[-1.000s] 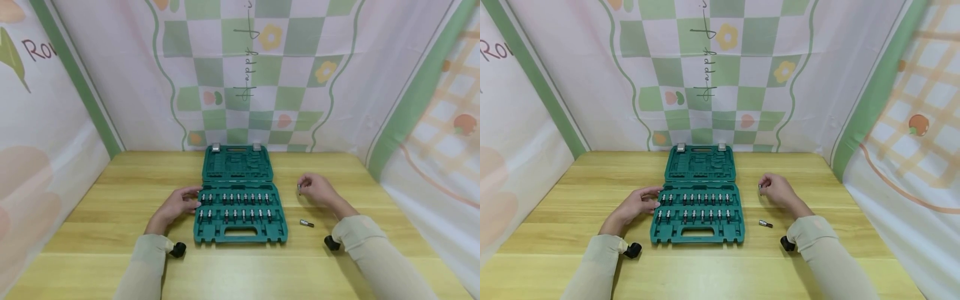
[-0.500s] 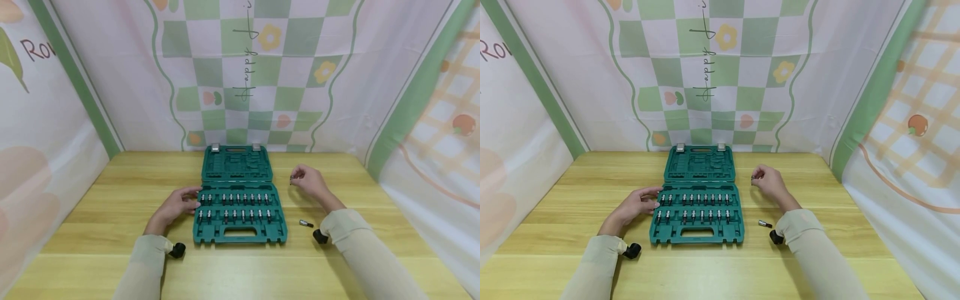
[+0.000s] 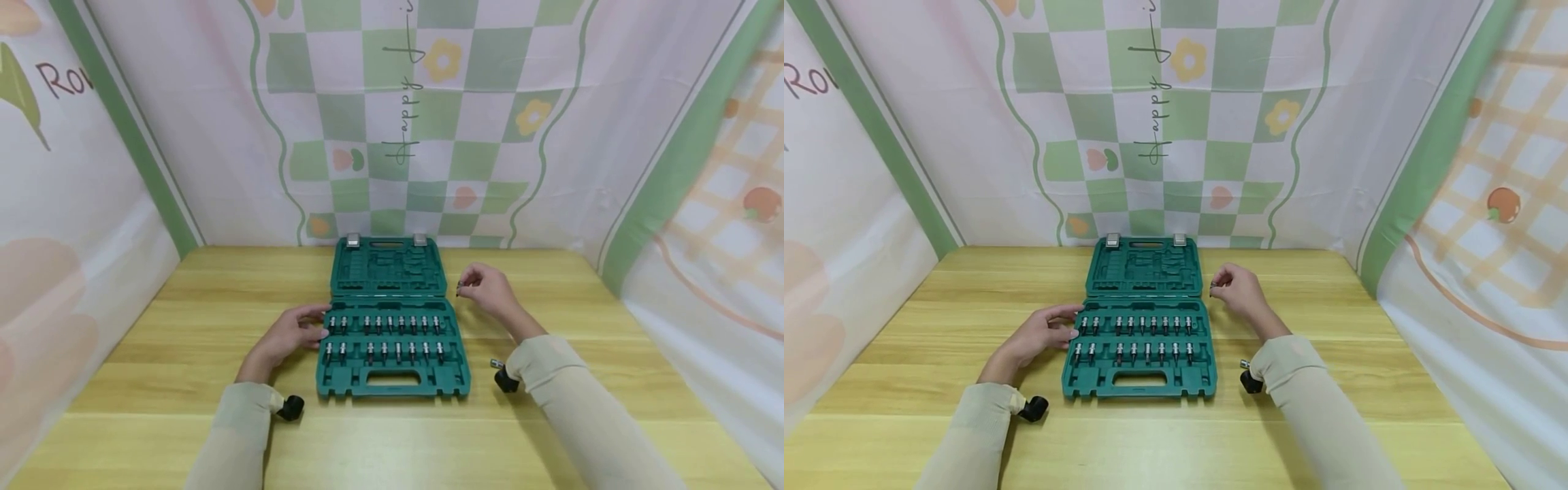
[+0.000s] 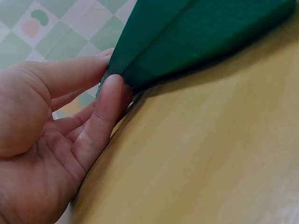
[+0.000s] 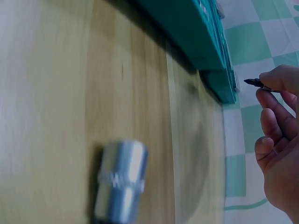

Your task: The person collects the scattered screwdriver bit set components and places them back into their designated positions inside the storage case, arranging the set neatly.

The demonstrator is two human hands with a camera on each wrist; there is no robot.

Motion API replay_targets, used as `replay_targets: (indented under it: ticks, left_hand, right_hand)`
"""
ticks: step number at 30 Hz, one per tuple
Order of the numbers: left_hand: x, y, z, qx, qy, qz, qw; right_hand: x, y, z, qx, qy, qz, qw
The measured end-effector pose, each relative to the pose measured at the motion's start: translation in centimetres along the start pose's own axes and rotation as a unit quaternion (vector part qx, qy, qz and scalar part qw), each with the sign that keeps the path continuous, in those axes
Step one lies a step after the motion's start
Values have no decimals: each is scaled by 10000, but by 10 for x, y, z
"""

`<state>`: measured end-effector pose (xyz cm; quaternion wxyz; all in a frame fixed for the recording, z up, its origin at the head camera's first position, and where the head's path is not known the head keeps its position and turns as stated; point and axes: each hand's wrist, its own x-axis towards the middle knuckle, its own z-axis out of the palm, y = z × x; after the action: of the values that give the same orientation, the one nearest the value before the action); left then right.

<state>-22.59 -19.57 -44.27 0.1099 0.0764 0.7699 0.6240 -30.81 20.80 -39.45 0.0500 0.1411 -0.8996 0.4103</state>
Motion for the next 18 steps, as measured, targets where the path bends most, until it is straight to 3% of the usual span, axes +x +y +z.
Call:
replay_targets:
  ticks: [18]
  left_hand:
    - [2,-1,-1,45,-36,-57,10000]
  right_hand:
    - [7,-22,33,375,-188,-13,9991]
